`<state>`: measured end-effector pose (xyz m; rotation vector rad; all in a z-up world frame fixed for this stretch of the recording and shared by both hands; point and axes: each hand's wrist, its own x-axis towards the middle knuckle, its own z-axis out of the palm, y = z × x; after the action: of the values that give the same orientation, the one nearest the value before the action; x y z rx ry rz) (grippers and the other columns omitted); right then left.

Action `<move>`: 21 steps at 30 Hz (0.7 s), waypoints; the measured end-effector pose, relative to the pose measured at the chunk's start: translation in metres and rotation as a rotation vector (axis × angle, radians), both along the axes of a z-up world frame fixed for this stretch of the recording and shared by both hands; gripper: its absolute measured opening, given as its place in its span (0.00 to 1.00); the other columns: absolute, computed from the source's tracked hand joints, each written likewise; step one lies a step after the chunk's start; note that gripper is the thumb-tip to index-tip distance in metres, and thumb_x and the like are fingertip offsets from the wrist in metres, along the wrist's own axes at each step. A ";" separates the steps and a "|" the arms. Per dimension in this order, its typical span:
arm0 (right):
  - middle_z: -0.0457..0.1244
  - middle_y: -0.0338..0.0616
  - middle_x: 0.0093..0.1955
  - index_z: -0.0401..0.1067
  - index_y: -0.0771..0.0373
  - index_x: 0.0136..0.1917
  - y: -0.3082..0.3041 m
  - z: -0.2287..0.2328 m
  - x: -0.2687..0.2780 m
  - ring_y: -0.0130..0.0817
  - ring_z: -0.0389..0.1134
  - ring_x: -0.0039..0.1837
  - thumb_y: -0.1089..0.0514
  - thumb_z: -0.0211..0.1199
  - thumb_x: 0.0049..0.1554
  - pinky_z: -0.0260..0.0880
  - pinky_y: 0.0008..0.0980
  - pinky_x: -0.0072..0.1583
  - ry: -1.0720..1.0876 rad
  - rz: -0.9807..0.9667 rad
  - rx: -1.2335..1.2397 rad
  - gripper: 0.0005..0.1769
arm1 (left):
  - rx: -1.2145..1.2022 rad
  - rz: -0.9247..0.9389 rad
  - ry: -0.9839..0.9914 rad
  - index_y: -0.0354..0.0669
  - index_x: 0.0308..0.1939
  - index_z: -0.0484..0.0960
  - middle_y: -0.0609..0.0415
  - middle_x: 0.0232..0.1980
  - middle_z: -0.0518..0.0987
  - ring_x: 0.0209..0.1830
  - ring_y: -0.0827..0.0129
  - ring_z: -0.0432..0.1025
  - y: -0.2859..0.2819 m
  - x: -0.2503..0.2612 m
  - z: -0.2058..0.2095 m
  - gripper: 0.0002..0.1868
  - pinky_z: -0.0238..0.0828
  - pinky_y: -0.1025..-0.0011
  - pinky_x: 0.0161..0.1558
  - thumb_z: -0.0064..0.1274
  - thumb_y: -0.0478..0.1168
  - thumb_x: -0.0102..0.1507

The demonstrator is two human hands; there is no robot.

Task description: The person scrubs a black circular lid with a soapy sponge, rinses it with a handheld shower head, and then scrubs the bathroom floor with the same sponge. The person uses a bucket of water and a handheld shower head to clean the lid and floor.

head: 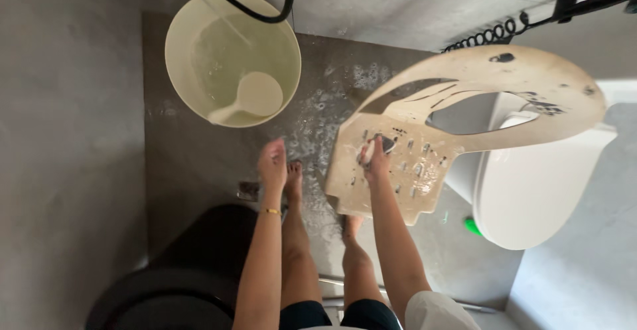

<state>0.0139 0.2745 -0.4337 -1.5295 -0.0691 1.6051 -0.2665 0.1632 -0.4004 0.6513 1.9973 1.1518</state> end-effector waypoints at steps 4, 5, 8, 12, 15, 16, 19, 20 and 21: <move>0.62 0.36 0.28 0.71 0.54 0.43 -0.022 0.013 0.026 0.25 0.63 0.26 0.39 0.62 0.63 0.61 0.19 0.24 0.305 0.115 -0.079 0.18 | -0.027 -0.009 -0.189 0.37 0.54 0.82 0.48 0.46 0.84 0.41 0.63 0.77 -0.029 0.079 0.028 0.14 0.74 0.69 0.43 0.52 0.42 0.70; 0.62 0.37 0.30 0.70 0.55 0.44 -0.027 0.018 0.030 0.26 0.64 0.28 0.44 0.63 0.66 0.63 0.22 0.27 0.331 0.138 -0.031 0.16 | -0.001 -0.042 -0.215 0.38 0.55 0.82 0.50 0.47 0.84 0.43 0.65 0.77 -0.037 0.098 0.033 0.14 0.74 0.71 0.44 0.51 0.42 0.70; 0.69 0.41 0.43 0.70 0.62 0.52 -0.040 0.033 0.051 0.30 0.73 0.41 0.59 0.63 0.65 0.73 0.27 0.40 0.212 0.200 -0.035 0.06 | 0.060 -0.068 -0.273 0.39 0.55 0.81 0.52 0.49 0.85 0.45 0.69 0.78 -0.058 0.148 0.046 0.13 0.73 0.73 0.46 0.50 0.41 0.70; 0.66 0.46 0.36 0.68 0.63 0.55 -0.053 0.052 0.083 0.30 0.66 0.32 0.42 0.59 0.64 0.64 0.25 0.31 -0.084 0.261 -0.167 0.21 | 0.045 0.031 -0.249 0.38 0.52 0.82 0.51 0.46 0.85 0.43 0.68 0.79 -0.095 0.194 0.065 0.13 0.75 0.72 0.45 0.52 0.40 0.68; 0.67 0.60 0.42 0.63 0.66 0.56 -0.059 0.064 0.093 0.41 0.67 0.30 0.43 0.53 0.64 0.65 0.34 0.29 -0.363 0.291 -0.101 0.23 | 0.010 0.104 -0.245 0.37 0.51 0.83 0.50 0.46 0.86 0.43 0.67 0.79 -0.125 0.211 0.078 0.12 0.74 0.72 0.45 0.52 0.39 0.67; 0.65 0.58 0.43 0.60 0.62 0.59 -0.061 0.068 0.094 0.41 0.64 0.31 0.47 0.56 0.64 0.63 0.35 0.30 -0.409 0.340 -0.043 0.19 | -0.001 0.131 -0.252 0.37 0.51 0.83 0.49 0.45 0.86 0.42 0.66 0.79 -0.133 0.212 0.083 0.12 0.74 0.71 0.45 0.52 0.39 0.67; 0.62 0.51 0.48 0.56 0.56 0.64 -0.072 0.082 0.097 0.37 0.64 0.37 0.56 0.59 0.63 0.63 0.36 0.33 -0.460 0.384 0.096 0.19 | -0.002 0.176 -0.196 0.38 0.52 0.82 0.50 0.45 0.85 0.43 0.69 0.79 -0.171 0.203 0.103 0.12 0.75 0.74 0.46 0.51 0.39 0.68; 0.65 0.49 0.50 0.58 0.58 0.62 -0.075 0.086 0.091 0.35 0.67 0.41 0.55 0.57 0.63 0.66 0.36 0.35 -0.415 0.335 0.112 0.17 | -0.008 0.240 -0.199 0.39 0.51 0.83 0.50 0.45 0.86 0.42 0.69 0.80 -0.182 0.201 0.110 0.11 0.75 0.74 0.45 0.51 0.39 0.68; 0.67 0.46 0.52 0.60 0.60 0.61 -0.080 0.092 0.087 0.33 0.71 0.44 0.53 0.56 0.64 0.70 0.36 0.37 -0.368 0.286 0.127 0.15 | -0.014 0.304 -0.202 0.39 0.51 0.83 0.50 0.44 0.86 0.41 0.68 0.80 -0.196 0.200 0.119 0.11 0.76 0.73 0.44 0.52 0.39 0.68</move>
<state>0.1004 0.1944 -0.3422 -1.7550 -0.6049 1.4792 -0.0669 -0.0326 -0.2818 0.2157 1.9704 1.3217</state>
